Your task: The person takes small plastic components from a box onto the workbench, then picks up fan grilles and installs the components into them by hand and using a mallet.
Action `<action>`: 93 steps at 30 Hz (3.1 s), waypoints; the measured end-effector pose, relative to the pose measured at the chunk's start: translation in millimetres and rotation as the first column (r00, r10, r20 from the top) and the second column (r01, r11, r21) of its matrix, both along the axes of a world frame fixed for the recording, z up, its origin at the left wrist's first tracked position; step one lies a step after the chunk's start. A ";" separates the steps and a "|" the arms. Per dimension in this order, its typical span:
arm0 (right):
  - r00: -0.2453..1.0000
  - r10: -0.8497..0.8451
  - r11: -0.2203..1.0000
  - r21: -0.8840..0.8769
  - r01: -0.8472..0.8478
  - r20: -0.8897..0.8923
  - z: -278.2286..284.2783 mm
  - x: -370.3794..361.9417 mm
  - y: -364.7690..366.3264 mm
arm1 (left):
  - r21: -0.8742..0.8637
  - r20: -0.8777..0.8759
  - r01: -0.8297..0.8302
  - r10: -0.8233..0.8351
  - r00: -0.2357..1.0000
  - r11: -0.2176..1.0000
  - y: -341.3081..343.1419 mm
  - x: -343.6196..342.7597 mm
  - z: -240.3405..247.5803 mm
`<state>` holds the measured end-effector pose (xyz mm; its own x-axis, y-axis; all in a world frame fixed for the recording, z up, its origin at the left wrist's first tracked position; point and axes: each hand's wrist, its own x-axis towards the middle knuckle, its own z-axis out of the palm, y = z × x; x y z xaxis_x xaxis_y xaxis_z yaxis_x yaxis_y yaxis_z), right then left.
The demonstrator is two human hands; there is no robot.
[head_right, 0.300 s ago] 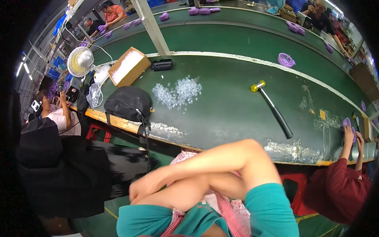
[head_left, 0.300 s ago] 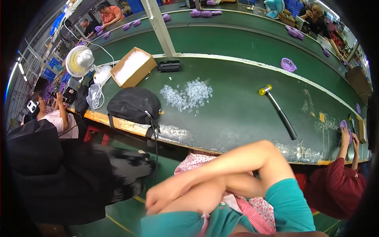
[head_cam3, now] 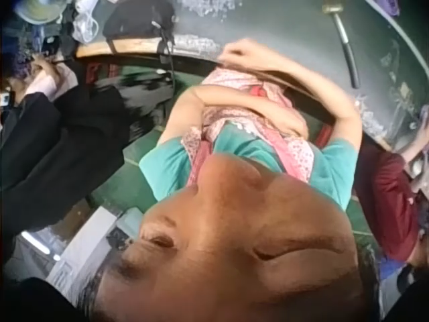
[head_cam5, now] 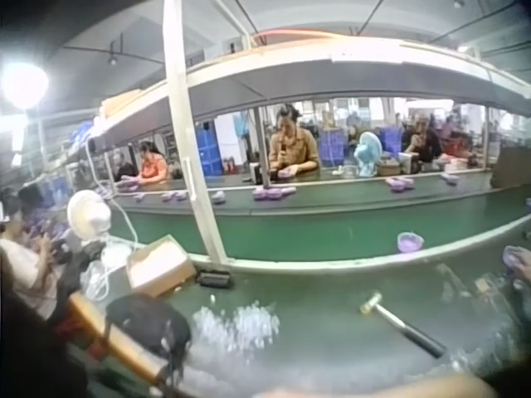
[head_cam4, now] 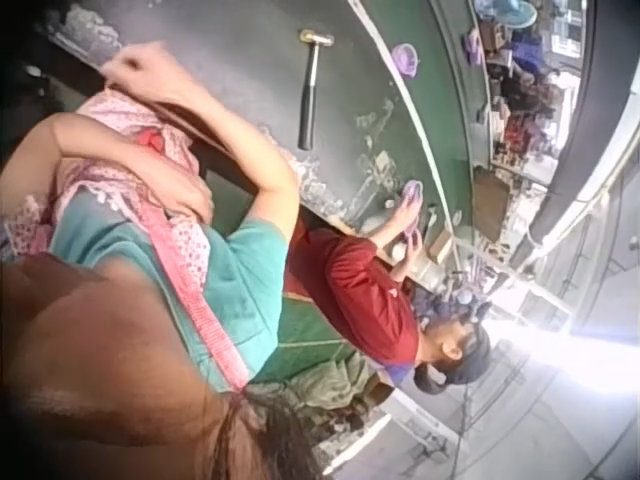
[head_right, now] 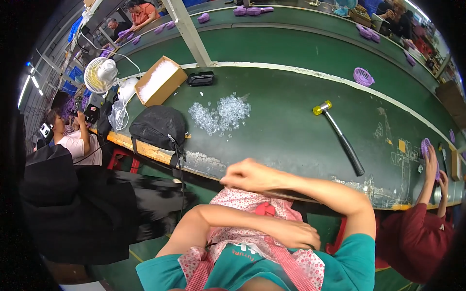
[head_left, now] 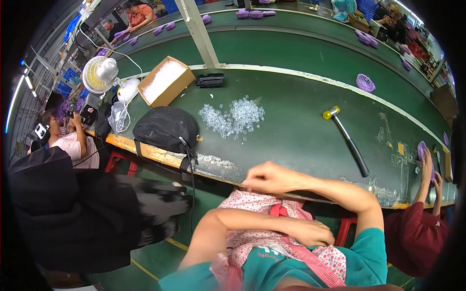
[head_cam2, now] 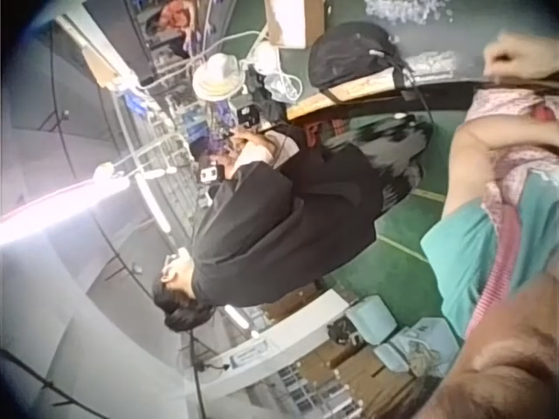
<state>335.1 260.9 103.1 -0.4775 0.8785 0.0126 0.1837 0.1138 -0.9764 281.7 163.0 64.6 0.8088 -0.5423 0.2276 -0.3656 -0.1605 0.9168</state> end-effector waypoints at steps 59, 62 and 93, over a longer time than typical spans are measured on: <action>0.632 -0.662 0.627 0.759 0.174 0.402 -63.8 43.9 141.1 | 0.277 0.479 -0.843 0.827 -0.294 -0.461 374.0 -86.4 -30.7; 0.643 -0.677 0.605 0.769 0.209 0.358 -63.0 43.5 141.5 | 0.264 0.488 -0.870 0.836 -0.253 -0.417 367.1 -79.5 -26.8; 0.869 -0.494 0.343 0.911 0.229 -0.033 -49.5 -1.2 121.9 | -0.401 -0.101 -0.861 0.950 -0.296 -0.312 367.7 -98.6 -9.0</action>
<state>333.9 382.8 53.6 -0.2189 0.5270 0.8212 0.6144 0.7282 -0.3036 183.2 530.7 55.5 0.1336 0.9298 0.3429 -0.1313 -0.3263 0.9361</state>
